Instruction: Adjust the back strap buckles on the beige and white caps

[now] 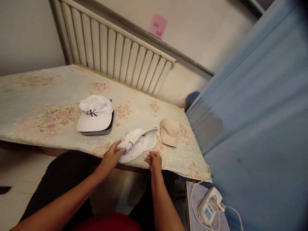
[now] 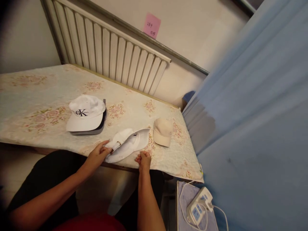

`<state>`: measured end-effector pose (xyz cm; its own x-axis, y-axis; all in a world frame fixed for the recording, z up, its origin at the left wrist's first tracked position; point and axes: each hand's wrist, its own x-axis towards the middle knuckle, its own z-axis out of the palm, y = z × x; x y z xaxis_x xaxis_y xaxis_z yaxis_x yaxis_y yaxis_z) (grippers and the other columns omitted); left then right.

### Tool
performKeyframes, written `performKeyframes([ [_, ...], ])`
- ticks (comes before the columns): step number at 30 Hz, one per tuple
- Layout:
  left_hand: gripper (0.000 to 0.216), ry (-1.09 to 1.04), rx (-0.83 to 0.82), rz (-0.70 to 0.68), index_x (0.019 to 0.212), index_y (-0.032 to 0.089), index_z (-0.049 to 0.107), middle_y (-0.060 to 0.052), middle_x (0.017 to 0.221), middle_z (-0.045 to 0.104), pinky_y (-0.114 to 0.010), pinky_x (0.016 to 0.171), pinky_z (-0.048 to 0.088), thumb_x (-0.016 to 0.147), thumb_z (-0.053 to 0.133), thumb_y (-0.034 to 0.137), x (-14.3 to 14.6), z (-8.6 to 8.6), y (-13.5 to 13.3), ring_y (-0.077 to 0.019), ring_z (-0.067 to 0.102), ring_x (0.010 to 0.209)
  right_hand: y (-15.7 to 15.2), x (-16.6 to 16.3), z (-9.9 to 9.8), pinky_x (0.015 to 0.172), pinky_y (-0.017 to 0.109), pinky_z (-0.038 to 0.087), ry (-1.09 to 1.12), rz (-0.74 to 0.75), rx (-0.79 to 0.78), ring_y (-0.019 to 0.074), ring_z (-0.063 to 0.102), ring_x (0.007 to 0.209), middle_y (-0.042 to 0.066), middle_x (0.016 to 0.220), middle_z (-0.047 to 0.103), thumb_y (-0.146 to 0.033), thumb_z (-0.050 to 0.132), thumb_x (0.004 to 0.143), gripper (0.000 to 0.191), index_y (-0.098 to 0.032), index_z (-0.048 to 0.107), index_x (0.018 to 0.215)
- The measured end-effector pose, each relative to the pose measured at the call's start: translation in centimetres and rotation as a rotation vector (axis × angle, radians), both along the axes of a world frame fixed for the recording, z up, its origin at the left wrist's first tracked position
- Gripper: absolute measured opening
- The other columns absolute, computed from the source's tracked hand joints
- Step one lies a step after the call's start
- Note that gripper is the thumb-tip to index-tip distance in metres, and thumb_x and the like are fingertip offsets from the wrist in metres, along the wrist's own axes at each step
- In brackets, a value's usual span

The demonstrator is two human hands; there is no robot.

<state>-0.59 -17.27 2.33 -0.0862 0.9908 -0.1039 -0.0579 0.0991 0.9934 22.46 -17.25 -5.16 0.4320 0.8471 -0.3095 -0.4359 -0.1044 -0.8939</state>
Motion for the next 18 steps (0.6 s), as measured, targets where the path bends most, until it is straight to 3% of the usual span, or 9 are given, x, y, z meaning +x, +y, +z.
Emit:
performKeyframes([
  [9,0.059,0.655,0.218,-0.035,0.129,0.018,0.051,-0.002,0.082,0.054,-0.034,0.072,0.045,0.079,0.056,0.049,0.1,-0.9,-0.7,-0.0202,0.054,0.074,-1.0,0.3,-0.5,0.047,0.027,0.055,0.015,0.059,0.024,0.0103,0.057,0.044,-0.002,0.06,0.062,-0.027,0.07,0.062,0.025,-0.015,0.055,0.077],
  [18,0.045,1.073,0.568,0.007,0.123,0.017,0.052,-0.015,0.114,0.05,-0.045,0.093,0.043,0.082,0.056,0.035,1.0,-0.3,-0.8,-0.0304,0.048,0.107,-1.5,0.5,-0.7,0.049,0.027,0.055,0.003,0.106,0.044,0.0112,0.06,0.046,-0.002,0.064,0.062,-0.027,0.066,0.068,0.019,-0.016,0.055,0.078],
])
